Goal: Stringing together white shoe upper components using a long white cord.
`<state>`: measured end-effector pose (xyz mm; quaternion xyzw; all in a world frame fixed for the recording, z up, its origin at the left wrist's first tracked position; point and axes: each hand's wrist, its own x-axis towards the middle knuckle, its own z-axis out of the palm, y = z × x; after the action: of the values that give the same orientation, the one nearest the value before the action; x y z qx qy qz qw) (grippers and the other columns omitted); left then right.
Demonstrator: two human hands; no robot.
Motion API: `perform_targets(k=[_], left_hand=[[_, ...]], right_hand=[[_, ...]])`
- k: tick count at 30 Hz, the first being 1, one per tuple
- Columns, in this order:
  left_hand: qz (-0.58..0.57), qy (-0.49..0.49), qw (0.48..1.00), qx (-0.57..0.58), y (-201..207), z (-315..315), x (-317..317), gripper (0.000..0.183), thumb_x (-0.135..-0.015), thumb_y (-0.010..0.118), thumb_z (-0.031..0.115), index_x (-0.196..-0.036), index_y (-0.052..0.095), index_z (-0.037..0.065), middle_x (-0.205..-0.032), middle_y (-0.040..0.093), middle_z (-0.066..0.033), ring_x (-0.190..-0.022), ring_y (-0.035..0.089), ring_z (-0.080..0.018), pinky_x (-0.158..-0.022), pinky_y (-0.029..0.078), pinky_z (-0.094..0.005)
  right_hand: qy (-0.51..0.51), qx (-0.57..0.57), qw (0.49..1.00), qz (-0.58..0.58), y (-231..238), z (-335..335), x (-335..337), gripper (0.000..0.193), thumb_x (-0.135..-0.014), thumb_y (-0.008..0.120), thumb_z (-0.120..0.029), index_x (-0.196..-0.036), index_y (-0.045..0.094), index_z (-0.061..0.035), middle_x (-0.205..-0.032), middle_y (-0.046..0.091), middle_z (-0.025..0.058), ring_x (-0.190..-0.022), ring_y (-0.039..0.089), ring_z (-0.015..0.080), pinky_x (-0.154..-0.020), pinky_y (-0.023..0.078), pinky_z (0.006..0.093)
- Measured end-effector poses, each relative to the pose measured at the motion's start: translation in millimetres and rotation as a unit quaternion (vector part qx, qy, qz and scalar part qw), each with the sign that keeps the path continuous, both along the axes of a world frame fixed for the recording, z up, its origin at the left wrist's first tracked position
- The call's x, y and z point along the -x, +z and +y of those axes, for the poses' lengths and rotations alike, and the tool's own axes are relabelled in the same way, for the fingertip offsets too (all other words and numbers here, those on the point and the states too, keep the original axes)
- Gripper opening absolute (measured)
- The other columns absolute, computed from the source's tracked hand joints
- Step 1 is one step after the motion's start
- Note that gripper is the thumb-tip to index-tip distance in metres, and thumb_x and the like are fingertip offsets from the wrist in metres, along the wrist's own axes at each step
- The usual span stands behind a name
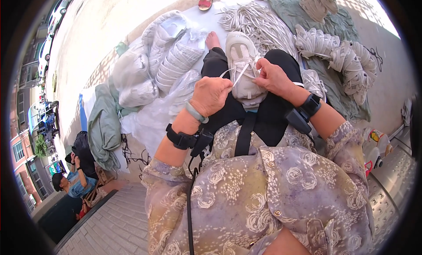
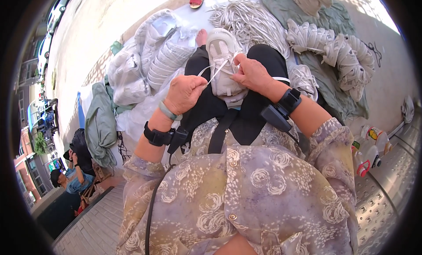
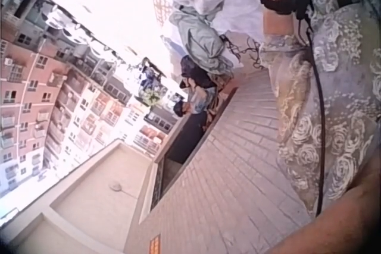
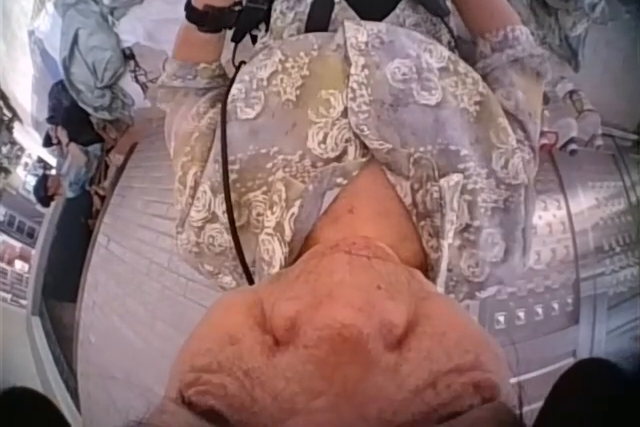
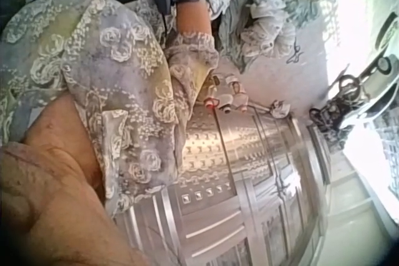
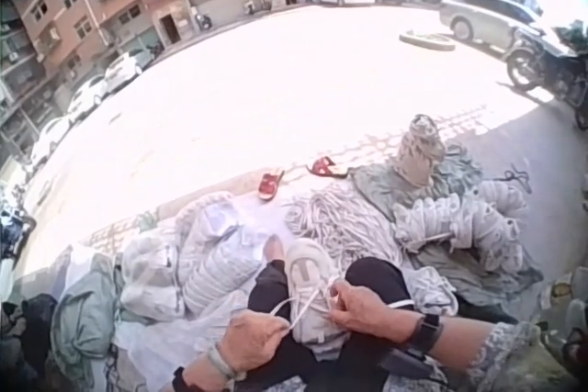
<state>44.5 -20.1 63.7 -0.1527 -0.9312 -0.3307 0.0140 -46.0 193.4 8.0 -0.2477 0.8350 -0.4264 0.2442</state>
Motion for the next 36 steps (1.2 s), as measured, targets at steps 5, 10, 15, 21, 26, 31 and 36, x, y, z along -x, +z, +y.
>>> perform_targets(k=[5, 10, 15, 21, 26, 31, 36], left_hand=[[-0.193, 0.045, 0.968, -0.155, 4.6, -10.7, 4.2, 0.007, -0.077, 0.059, 0.008, -0.077, 0.062, 0.002, -0.068, 0.061, -0.0109, -0.058, 0.057, -0.0250, -0.053, 0.042, -0.0301], [-0.112, -0.017, 0.993, 0.028, 7.6, -10.6, 0.5, 0.016, -0.081, 0.058, 0.019, -0.078, 0.060, 0.003, -0.064, 0.058, -0.0153, -0.059, 0.057, -0.0290, -0.054, 0.044, -0.0335], [-0.143, 0.000, 0.985, 0.091, -0.3, 2.5, 4.6, 0.035, -0.086, 0.052, 0.034, -0.071, 0.055, 0.002, -0.060, 0.057, -0.0145, -0.054, 0.058, -0.0281, -0.052, 0.045, -0.0336], [-0.414, 0.078, 0.906, 0.034, -15.9, 3.2, 15.2, 0.047, -0.088, 0.043, 0.041, -0.073, 0.059, 0.000, -0.061, 0.060, -0.0138, -0.051, 0.061, -0.0247, -0.053, 0.048, -0.0355], [-0.374, 0.186, 0.894, -0.162, -34.5, 13.5, 16.0, 0.032, -0.086, 0.054, 0.030, -0.073, 0.060, 0.002, -0.052, 0.055, -0.0038, -0.038, 0.050, -0.0103, -0.037, 0.038, -0.0240], [-0.353, 0.195, 0.908, -0.116, -46.9, 13.6, 23.6, 0.023, -0.082, 0.059, 0.022, -0.071, 0.062, 0.002, -0.054, 0.056, -0.0037, -0.039, 0.048, -0.0091, -0.038, 0.037, -0.0234], [-0.181, 0.193, 0.964, 0.003, -34.9, -7.0, 27.0, 0.017, -0.074, 0.061, 0.022, -0.073, 0.064, 0.005, -0.065, 0.061, -0.0134, -0.063, 0.060, -0.0284, -0.061, 0.046, -0.0367]], right_hand=[[0.021, -0.053, 0.995, 0.086, 3.0, -0.8, 0.1, 0.021, -0.074, 0.058, -0.019, -0.087, 0.052, -0.0033, -0.069, 0.059, 0.0155, -0.070, 0.059, 0.0342, -0.063, 0.043, 0.0427], [0.010, -0.047, 0.992, 0.118, 6.8, -10.6, -2.2, 0.015, -0.077, 0.053, -0.018, -0.083, 0.054, -0.0044, -0.071, 0.060, 0.0160, -0.072, 0.059, 0.0348, -0.066, 0.045, 0.0441], [0.042, -0.044, 0.981, 0.185, 1.9, -18.1, -3.7, 0.012, -0.081, 0.049, -0.016, -0.086, 0.055, -0.0066, -0.073, 0.061, 0.0158, -0.073, 0.061, 0.0323, -0.064, 0.047, 0.0426], [0.082, -0.082, 0.968, 0.224, -2.2, -15.4, -8.4, 0.013, -0.083, 0.047, -0.016, -0.087, 0.056, -0.0078, -0.073, 0.061, 0.0157, -0.070, 0.061, 0.0315, -0.060, 0.047, 0.0416], [0.078, -0.082, 0.977, 0.181, -2.0, -14.7, -6.2, 0.013, -0.082, 0.048, -0.016, -0.088, 0.056, -0.0076, -0.069, 0.060, 0.0163, -0.070, 0.061, 0.0326, -0.062, 0.047, 0.0432], [0.036, -0.065, 0.982, 0.173, 1.7, -15.9, -6.6, 0.015, -0.081, 0.051, -0.019, -0.088, 0.056, -0.0073, -0.069, 0.060, 0.0161, -0.071, 0.061, 0.0335, -0.064, 0.046, 0.0440], [0.015, -0.089, 0.984, 0.151, 8.1, -5.9, -5.0, 0.016, -0.080, 0.053, -0.023, -0.083, 0.057, -0.0073, -0.071, 0.060, 0.0153, -0.071, 0.060, 0.0335, -0.064, 0.046, 0.0433]])
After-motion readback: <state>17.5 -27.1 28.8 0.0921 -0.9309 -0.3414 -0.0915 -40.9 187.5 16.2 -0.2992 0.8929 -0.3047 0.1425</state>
